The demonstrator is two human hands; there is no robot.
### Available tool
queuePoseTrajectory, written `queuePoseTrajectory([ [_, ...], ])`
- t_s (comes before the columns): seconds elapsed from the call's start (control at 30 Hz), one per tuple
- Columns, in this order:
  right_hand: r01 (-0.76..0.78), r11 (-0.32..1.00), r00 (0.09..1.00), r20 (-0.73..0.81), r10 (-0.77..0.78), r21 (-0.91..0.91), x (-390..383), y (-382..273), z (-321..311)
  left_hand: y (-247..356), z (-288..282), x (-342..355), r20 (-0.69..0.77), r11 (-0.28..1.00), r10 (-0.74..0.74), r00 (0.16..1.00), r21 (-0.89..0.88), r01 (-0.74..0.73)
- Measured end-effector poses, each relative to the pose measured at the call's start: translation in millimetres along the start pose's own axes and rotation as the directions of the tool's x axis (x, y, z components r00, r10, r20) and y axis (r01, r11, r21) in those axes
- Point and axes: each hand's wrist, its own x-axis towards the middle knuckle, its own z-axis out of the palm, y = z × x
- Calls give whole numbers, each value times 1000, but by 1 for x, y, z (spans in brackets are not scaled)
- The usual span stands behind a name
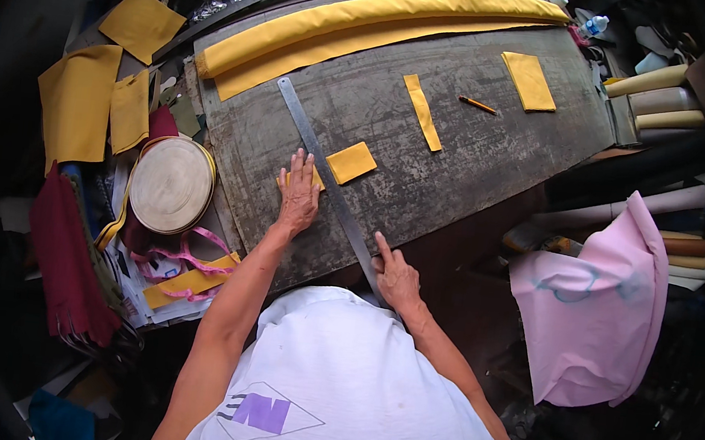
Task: Marking and folding strips of yellow leather material using a ruler and pencil.
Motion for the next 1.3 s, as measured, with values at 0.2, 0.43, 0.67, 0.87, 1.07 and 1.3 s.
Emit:
queuePoseTrajectory([
  [0.2, 44, 996, 992, -120, -35, 73, -25, 27, 41, 10, -36, 13, -128, 979, -77, 989, 179, 100],
  [0.43, 142, 990, 944, -300, -138, -10, 11, 88, -59, -3, -50, 39, 55, 956, -197, 979, 230, 179],
  [0.67, 167, 985, 976, -130, -172, -45, 97, 159, -123, 3, -53, 39, 200, 942, -322, 925, 162, 293],
  [0.87, 199, 972, 956, -193, -220, -124, 159, 181, -127, -5, -47, 29, 202, 921, -382, 902, 5, 389],
  [1.07, 252, 958, 877, -386, -287, -138, 206, 145, -115, 20, -100, 19, 436, 729, -447, 781, -329, 600],
  [1.3, 685, 728, 728, 8, -685, 26, 238, 5, -59, -35, -80, -60, -2, 735, -677, 736, 37, 677],
])
